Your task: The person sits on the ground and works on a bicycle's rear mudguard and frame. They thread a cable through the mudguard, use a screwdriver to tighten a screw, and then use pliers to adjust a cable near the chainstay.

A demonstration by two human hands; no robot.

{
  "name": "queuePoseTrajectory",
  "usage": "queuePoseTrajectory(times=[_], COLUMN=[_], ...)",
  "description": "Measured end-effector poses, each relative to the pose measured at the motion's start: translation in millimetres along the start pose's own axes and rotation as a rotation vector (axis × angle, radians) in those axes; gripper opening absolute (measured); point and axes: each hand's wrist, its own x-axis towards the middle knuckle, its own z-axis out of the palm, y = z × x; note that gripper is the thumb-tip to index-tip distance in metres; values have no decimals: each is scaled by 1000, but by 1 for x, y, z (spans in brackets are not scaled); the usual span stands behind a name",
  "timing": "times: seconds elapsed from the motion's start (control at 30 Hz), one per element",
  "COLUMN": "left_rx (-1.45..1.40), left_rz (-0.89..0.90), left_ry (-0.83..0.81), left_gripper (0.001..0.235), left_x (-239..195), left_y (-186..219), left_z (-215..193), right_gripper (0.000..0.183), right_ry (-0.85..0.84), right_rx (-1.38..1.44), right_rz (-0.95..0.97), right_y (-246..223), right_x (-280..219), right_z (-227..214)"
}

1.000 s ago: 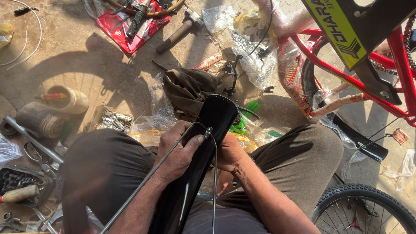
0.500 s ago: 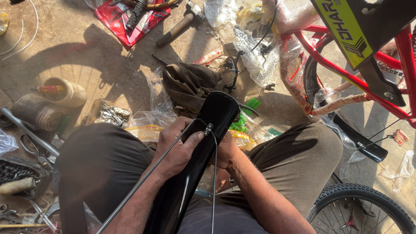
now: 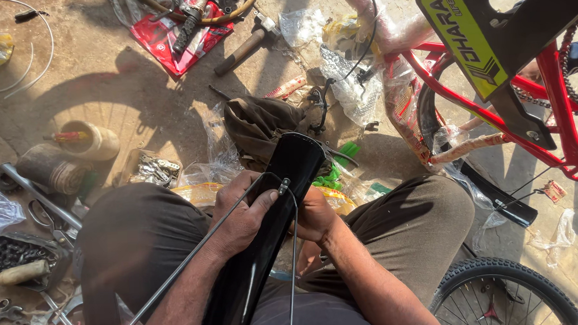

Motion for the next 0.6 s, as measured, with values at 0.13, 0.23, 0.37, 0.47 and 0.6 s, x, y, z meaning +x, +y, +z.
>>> queuePoseTrajectory(times=[0.13, 0.23, 0.37, 0.47, 0.6], left_rx=[27, 24, -9, -4, -98], left_rz=[7, -26, 63, 124, 110], left_ry=[1, 0, 31, 36, 14], left_gripper=[25, 24, 26, 30, 40], left_x=[-1, -4, -2, -3, -4], left_y=[-3, -3, -1, -5, -2], left_z=[3, 1, 1, 6, 4], right_gripper=[24, 23, 23, 24, 15], right_ry=[-29, -15, 36, 65, 162], right_rx=[-80, -59, -61, -183, -118], right_rz=[-45, -32, 46, -43, -159], right_y=[-1, 3, -1, 0, -7], right_x=[-2, -3, -1, -1, 2], right_z=[-2, 0, 3, 2, 6])
